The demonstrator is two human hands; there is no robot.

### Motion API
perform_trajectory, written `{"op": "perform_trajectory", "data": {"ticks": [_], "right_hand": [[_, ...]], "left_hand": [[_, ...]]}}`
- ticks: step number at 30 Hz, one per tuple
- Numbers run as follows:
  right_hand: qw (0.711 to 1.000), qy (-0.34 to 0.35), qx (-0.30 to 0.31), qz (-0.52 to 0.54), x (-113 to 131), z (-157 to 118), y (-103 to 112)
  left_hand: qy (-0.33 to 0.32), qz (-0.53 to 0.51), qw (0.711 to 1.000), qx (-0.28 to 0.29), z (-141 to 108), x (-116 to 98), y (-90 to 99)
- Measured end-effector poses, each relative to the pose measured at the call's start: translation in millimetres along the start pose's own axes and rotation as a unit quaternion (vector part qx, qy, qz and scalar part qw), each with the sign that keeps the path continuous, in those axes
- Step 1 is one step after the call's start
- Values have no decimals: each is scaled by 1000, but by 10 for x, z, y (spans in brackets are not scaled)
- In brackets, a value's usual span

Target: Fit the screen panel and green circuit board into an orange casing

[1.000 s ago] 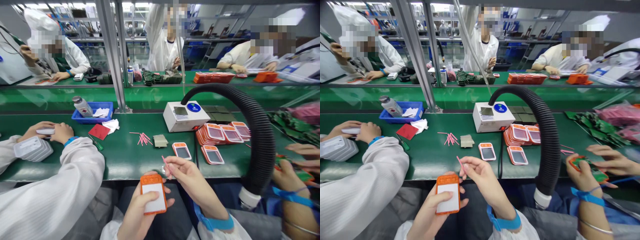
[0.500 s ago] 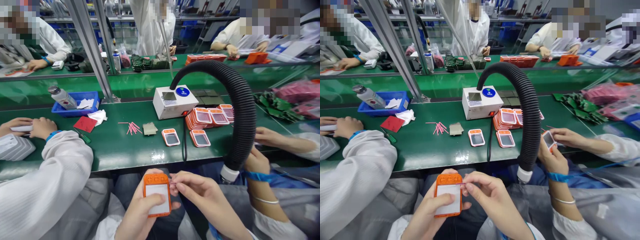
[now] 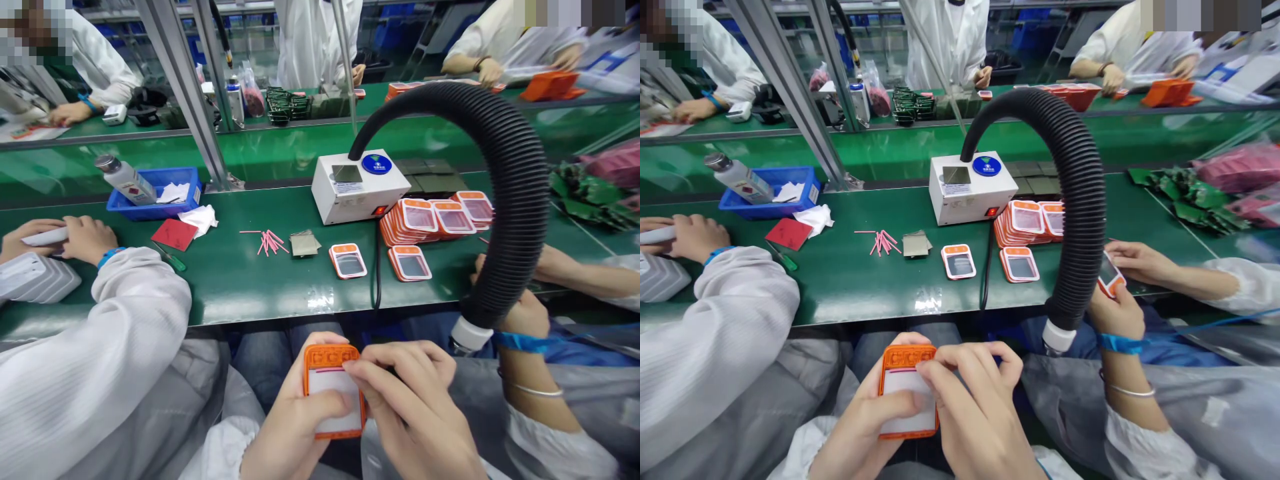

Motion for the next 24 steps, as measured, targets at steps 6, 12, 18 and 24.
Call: {"op": "perform_trajectory", "data": {"ticks": [6, 12, 18, 24], "right_hand": [[1000, -17, -2, 7, 50, 10, -33], [1000, 18, 20, -15, 79, 7, -55], [1000, 12, 21, -18, 67, -6, -48], [999, 18, 10, -47, 84, -14, -14]], "left_hand": [[5, 5, 1000, -8, -10, 10, 22], [18, 10, 1000, 3, -14, 34, 3], [17, 19, 1000, -4, -15, 35, 24], [21, 7, 1000, 6, -9, 39, -5]]}}
Point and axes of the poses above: each hand's wrist, its own z-axis towards the middle knuckle, its own y-axis out of the back of the hand, x = y × z, the point moved 8 cm from there along z, towards the middle knuckle, and after that the axes turned 2 degrees about -y, right-handed, at the moved point
